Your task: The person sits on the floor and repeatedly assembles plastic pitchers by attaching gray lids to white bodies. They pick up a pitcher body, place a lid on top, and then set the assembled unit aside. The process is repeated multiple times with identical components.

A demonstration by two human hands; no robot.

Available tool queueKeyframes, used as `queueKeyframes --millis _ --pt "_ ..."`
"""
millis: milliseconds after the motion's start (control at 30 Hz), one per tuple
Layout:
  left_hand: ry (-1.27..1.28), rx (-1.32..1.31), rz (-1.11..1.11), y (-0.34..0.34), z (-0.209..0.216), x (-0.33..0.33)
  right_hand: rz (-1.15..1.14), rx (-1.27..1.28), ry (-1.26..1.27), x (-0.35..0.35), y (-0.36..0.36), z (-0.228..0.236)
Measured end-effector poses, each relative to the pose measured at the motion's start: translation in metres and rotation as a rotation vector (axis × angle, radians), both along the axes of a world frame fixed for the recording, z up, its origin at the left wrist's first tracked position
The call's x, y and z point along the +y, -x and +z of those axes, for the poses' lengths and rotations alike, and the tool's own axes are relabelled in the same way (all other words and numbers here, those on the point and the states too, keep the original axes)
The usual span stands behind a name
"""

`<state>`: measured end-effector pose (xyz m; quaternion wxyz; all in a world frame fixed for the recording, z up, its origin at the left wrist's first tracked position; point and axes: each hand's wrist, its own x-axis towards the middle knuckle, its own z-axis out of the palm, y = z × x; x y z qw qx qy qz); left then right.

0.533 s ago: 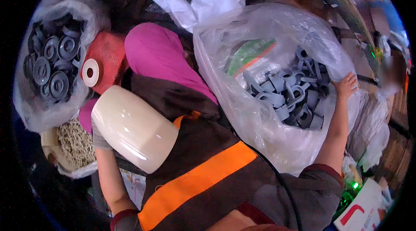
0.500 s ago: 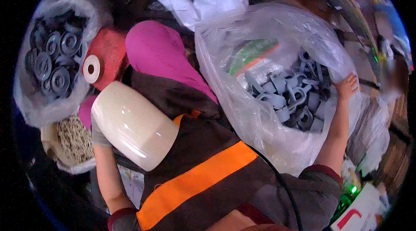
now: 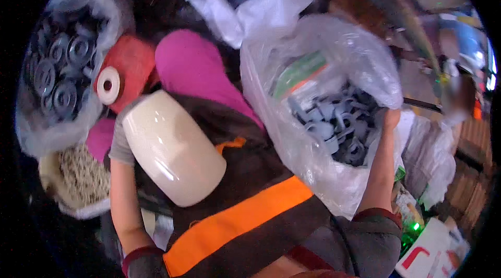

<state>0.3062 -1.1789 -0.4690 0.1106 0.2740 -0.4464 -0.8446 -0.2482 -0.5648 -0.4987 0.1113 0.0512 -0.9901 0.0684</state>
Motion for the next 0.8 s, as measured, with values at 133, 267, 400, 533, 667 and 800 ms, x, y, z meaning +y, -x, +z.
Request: queueKeyframes --millis 133,267,400,533,667,800 --pt "0.449 0.067 -0.183 0.023 -0.019 -0.014 -0.095 -0.077 -0.045 -0.089 -0.08 0.06" --pt "0.782 0.157 -0.233 0.034 -0.033 -0.029 0.071 -0.155 0.098 -0.201 -0.185 0.14" --pt "-0.014 0.209 -0.272 0.034 -0.017 -0.04 0.329 -0.192 0.072 -0.303 -0.242 0.124" --pt "0.401 0.148 -0.208 0.006 -0.054 -0.047 0.457 -0.286 0.416 -0.387 -0.239 0.138" --pt "-0.034 0.151 -0.107 -0.005 -0.064 -0.054 0.38 -0.269 0.29 -0.387 -0.098 0.198" --pt "-0.125 0.125 -0.065 -0.009 -0.051 -0.042 0.36 -0.124 -0.213 -0.368 -0.07 0.205"
